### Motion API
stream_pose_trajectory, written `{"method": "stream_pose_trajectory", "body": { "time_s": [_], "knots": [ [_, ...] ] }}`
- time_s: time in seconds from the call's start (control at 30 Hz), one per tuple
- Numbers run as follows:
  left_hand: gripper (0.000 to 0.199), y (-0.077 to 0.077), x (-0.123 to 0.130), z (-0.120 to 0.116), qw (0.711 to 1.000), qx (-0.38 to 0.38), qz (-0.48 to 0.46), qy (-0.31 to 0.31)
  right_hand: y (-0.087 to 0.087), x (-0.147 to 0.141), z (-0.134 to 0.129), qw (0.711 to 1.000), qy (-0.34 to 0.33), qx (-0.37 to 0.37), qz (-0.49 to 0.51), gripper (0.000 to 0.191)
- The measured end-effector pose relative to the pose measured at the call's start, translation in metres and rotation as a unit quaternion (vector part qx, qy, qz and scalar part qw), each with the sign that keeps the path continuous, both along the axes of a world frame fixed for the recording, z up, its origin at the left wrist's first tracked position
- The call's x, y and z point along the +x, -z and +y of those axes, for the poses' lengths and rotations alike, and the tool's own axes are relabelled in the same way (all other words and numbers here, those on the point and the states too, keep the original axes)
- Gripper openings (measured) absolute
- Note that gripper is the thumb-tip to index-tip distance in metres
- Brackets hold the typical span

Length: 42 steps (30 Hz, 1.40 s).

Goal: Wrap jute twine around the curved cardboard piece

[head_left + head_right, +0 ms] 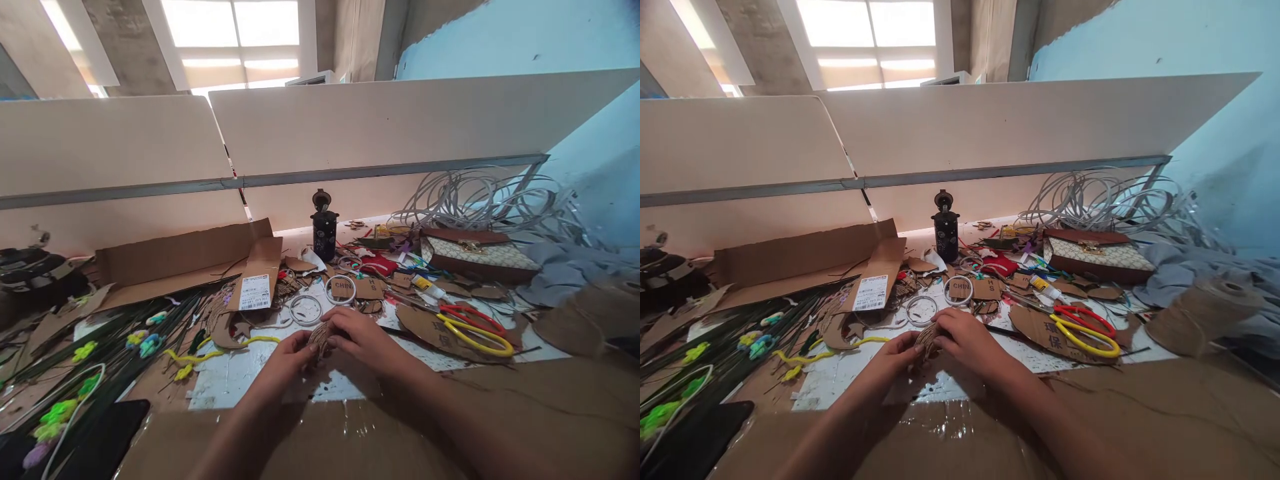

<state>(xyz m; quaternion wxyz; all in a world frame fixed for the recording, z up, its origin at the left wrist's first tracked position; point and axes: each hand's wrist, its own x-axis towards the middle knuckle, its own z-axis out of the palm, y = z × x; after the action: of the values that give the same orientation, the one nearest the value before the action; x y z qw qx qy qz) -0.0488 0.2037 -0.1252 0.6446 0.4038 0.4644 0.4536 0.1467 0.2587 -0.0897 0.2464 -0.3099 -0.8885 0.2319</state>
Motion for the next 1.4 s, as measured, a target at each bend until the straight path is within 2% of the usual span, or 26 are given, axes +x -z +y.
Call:
{"method": "stream_pose_trajectory", "body": {
  "time_s": [0.17,0.37,0.57,0.97,1.4],
  "knots": [
    [0.036,-0.003,0.002,-0.003,1.000,0.004,0.002,-0.001,0.003,-0.002,0.000,1.000,0.008,0.007,0.006,0.012],
    [0.040,-0.008,0.003,-0.002,1.000,0.023,0.011,0.004,0.009,-0.003,-0.001,1.000,0.015,0.016,0.017,0.011],
    [0.038,-0.004,0.005,0.000,0.999,0.034,0.031,-0.011,0.013,-0.004,-0.001,0.999,0.018,0.021,0.024,0.011],
    [0.030,-0.005,0.011,-0.002,0.997,0.039,0.055,-0.038,0.007,-0.005,-0.005,0.999,0.015,0.022,0.028,0.011],
    [0.028,-0.014,0.014,-0.004,0.998,0.036,0.039,-0.045,0.005,-0.006,-0.009,0.998,0.016,0.014,0.066,0.016]
  ]
}}
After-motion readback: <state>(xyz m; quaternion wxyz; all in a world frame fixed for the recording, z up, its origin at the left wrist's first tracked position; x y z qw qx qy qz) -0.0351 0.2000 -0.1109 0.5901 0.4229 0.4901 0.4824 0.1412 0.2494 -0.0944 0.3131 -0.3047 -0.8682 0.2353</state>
